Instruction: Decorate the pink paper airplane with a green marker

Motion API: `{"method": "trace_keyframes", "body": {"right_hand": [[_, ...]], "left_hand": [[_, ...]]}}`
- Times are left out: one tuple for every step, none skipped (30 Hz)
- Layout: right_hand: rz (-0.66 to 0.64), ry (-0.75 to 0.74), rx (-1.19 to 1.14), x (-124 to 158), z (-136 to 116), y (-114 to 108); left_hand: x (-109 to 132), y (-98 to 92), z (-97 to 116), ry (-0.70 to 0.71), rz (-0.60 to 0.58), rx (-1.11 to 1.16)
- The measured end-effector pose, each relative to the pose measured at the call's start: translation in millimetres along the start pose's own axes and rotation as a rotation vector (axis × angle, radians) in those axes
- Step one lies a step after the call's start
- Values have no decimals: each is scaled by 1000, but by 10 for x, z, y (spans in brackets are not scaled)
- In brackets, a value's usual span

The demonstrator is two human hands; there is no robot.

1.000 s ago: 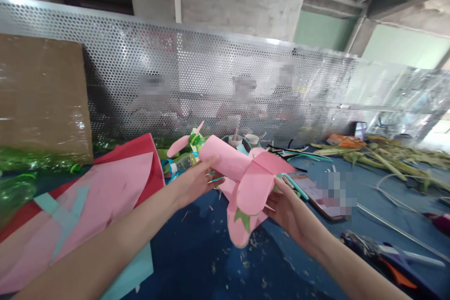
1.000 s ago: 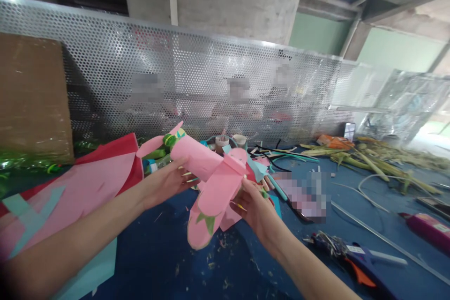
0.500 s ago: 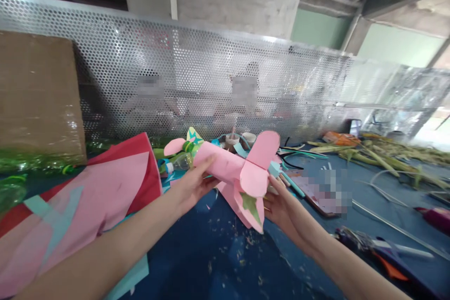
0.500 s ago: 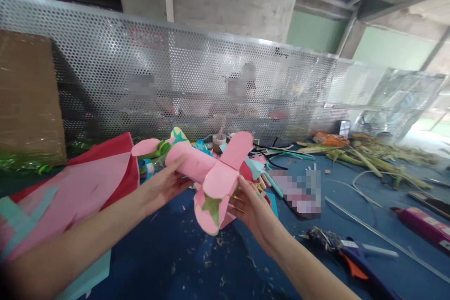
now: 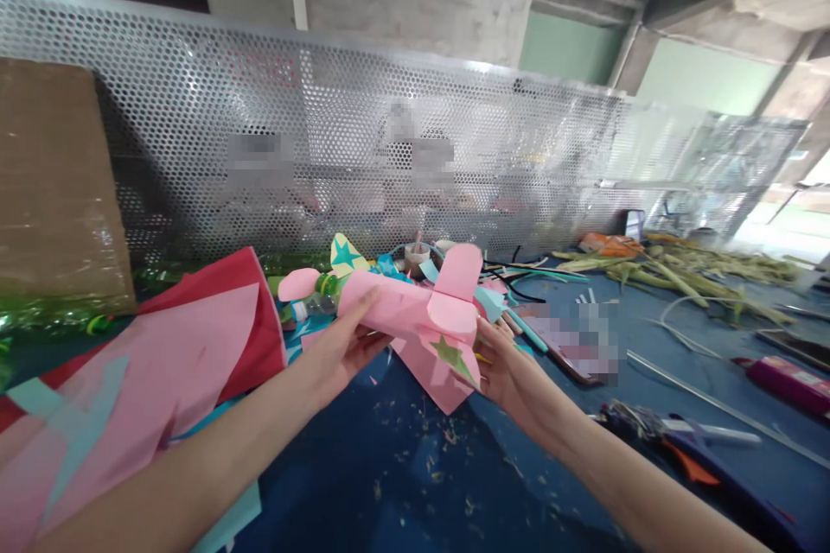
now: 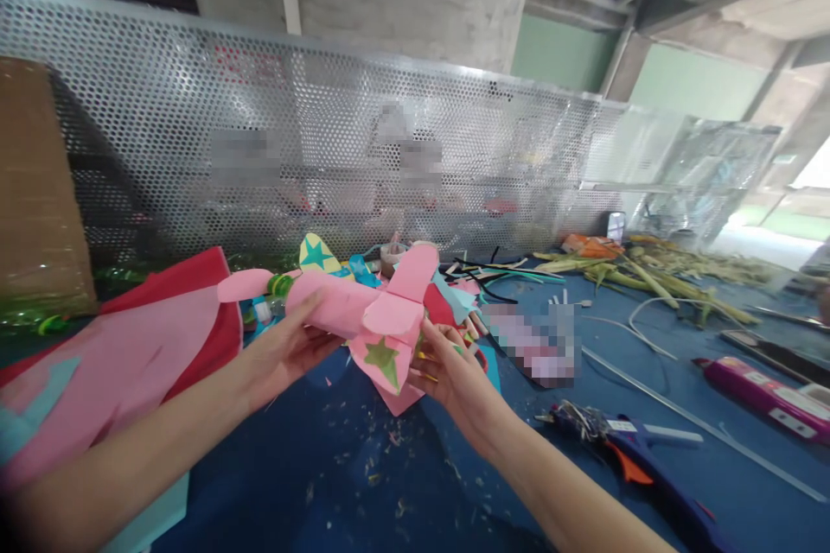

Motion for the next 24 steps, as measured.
{"method": "trace_keyframes", "body": {"right_hand": [[3,-8,-6,-4,-3,-5],[4,-15,-9,-5,-5,-10],[3,-21,-9,-4,-5,-12],[-2,-26,-7,0,-5,-10],[-9,-31,-5,6,-5,-5],[-13,-35,0,12,-6,0],[-14,-39,4,18,-6,2],[-14,-44,8,22,-7,3],[-13,-51,10,23,-10,3],[-13,-58,10,22,-11,2],[-12,-66,7,18,-12,-2],[-7,-76,1,13,-15,-10],[3,-90,-4,7,-22,-22],[19,-109,-8,1,-35,-38],[41,-132,-9,-3,-55,-56],[67,-155,-3,-4,-79,-74],[95,-171,9,-2,-102,-90],[124,-182,23,3,-124,-102],[151,-188,39,10,-144,-110],[171,-192,53,18,-164,-110],[183,-198,68,27,-184,-105],[188,-206,80,37,-203,-94],[188,-216,90,47,-221,-83],[183,-222,101,58,-232,-71]], "left_hand": [[-4,0,0,-1,-5,1],[-9,2,-3,-4,-12,0],[-15,7,-8,-9,-21,-2],[-22,11,-14,-15,-31,-5],[-30,16,-21,-22,-41,-9],[-38,19,-26,-26,-50,-12],[-46,18,-30,-29,-57,-14],[-53,14,-32,-29,-62,-15],[-60,9,-33,-27,-66,-17],[-66,2,-34,-25,-68,-18],[-70,-5,-36,-25,-69,-21],[-72,-11,-40,-26,-72,-23],[-73,-12,-44,-28,-80,-27],[-71,-10,-48,-29,-91,-33],[-69,-8,-56,-34,-100,-43],[-67,-8,-64,-38,-109,-57],[-66,-12,-71,-41,-111,-71],[-67,-20,-79,-43,-110,-85],[-70,-30,-85,-45,-107,-93],[-74,-39,-88,-45,-106,-95],[-78,-45,-87,-42,-110,-90],[-83,-50,-83,-37,-114,-83],[-89,-58,-79,-35,-113,-76],[-95,-70,-71,-31,-108,-71]]}}
Point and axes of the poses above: each hand's wrist, its own x-axis away from the middle knuckle, its own y-axis out of the palm, z = x × y, the point moved 8 cm from there along -x, towards the middle knuckle, and after that the axes turned 7 degrees about -y, right-handed, at the moved point
